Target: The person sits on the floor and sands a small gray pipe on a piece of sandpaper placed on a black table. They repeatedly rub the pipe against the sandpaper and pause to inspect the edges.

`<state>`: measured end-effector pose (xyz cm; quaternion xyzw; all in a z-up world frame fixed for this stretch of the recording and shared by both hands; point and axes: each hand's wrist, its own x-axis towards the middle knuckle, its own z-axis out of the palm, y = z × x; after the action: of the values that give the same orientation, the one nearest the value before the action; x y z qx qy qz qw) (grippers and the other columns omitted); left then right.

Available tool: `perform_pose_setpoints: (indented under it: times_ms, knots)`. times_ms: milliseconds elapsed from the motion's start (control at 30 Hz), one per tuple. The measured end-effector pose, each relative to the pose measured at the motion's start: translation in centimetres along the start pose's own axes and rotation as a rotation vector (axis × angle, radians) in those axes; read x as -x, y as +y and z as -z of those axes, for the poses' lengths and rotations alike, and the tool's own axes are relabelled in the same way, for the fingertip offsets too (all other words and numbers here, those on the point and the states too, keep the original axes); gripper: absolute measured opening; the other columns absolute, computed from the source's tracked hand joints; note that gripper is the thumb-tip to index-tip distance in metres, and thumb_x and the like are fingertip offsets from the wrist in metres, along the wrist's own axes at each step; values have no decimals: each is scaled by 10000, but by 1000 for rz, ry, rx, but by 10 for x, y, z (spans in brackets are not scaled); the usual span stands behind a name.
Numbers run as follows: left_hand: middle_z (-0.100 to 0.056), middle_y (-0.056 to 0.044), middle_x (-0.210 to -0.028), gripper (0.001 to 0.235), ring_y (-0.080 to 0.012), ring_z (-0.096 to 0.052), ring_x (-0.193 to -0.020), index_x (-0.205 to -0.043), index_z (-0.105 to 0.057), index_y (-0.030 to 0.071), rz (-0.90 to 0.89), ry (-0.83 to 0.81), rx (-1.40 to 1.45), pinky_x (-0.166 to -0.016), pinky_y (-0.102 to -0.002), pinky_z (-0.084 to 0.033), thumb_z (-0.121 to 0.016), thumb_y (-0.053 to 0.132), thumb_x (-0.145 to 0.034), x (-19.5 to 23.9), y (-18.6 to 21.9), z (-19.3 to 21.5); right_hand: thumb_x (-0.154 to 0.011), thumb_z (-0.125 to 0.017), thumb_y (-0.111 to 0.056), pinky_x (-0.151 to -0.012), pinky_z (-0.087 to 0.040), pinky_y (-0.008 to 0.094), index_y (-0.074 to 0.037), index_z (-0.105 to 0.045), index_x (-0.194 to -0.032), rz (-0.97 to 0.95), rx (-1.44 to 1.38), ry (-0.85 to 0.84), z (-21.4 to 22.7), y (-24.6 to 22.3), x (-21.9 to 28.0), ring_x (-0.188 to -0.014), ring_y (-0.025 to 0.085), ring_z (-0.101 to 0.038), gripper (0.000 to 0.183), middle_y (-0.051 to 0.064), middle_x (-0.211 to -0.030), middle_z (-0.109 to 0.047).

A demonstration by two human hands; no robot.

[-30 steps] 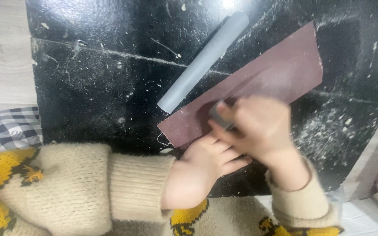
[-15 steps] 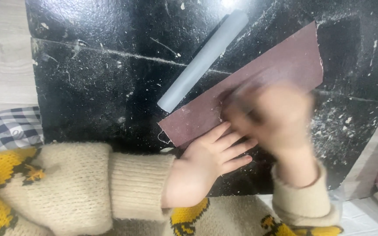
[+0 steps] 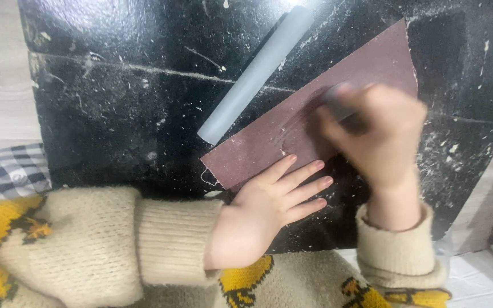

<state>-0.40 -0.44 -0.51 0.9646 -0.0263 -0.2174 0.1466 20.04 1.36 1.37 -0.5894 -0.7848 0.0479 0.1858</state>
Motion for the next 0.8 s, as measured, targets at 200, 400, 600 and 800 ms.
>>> perform_pose_setpoints:
  times_ms: [200, 400, 600, 800]
  knots:
    - [100, 3, -1720, 927, -309, 82, -1576, -1607, -9, 323, 37, 34, 98, -1251, -599, 92, -515, 442, -840, -1, 2, -5, -996, -733, -31, -528, -437, 255, -105, -663, -793, 73, -61, -116, -5, -16, -6, -598, 127, -517, 227, -6, -668, -566]
    - [31, -3, -1720, 1687, -307, 1, -1569, -1613, -36, 314, 32, -59, -1, -1236, -680, -77, -1149, 275, -345, -2, 6, -8, -1100, -682, -380, -354, -267, 211, -199, -697, -842, 92, 289, -216, -14, -40, -7, -394, 51, -368, 316, -107, -474, -372]
    - [129, -17, -1718, 954, -337, 105, -1578, -1601, -47, 317, 31, 68, 90, -1251, -611, 47, -560, 390, -799, 0, 6, -9, -1101, -890, -273, -520, -399, 266, -88, -738, -1003, -93, 398, 74, -13, -12, 3, -635, 144, -606, 259, 68, -839, -655]
    - [130, -8, -1719, 1017, -354, 121, -1577, -1608, -2, 318, 33, 70, 40, -1254, -590, 42, -577, 459, -781, 1, 2, -6, -1218, -654, -459, -489, -393, 271, -50, -647, -1018, -199, 451, 97, -7, -2, 0, -593, 123, -568, 455, 46, -842, -601]
